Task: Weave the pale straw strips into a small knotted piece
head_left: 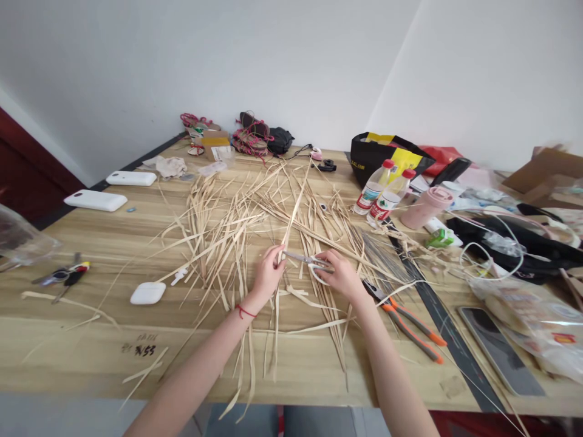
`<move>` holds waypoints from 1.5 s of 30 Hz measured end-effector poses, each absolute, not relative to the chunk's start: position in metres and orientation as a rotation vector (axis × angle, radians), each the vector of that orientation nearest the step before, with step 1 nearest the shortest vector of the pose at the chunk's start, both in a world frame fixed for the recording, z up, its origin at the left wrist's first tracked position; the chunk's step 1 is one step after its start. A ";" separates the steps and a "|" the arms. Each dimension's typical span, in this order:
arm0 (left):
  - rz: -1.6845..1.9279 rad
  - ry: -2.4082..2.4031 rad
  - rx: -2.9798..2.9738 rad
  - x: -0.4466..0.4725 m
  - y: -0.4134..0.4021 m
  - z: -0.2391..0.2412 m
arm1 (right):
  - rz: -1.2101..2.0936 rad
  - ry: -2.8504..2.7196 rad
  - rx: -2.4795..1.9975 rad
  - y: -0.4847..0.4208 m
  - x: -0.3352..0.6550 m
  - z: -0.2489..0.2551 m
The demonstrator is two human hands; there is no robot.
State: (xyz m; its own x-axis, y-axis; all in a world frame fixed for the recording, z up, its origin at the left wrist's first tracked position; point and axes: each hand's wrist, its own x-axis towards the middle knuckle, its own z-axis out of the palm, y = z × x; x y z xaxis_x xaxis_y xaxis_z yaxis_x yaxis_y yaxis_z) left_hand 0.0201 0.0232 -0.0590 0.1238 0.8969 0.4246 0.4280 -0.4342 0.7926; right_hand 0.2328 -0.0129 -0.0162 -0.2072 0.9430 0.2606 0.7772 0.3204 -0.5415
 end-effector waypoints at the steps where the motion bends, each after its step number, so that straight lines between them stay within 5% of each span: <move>1: 1.271 1.280 1.920 0.020 0.023 -0.059 | 0.399 -2.044 -1.511 -0.013 0.233 -0.016; 27: 1.284 1.283 1.879 0.019 0.026 -0.064 | 0.360 -2.022 -1.486 -0.009 0.237 -0.024; 45: 1.305 1.069 1.467 0.021 0.027 -0.061 | -0.143 -1.623 -1.853 0.002 0.256 -0.057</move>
State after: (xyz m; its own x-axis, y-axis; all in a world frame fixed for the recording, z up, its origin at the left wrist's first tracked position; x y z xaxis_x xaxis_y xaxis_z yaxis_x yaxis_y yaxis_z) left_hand 0.0210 0.0275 -0.0607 0.0793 0.9667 0.2432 0.0480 -0.2474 0.9677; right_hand 0.2563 0.0016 -0.0568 0.2235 0.8435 0.4884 0.9159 -0.0104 -0.4013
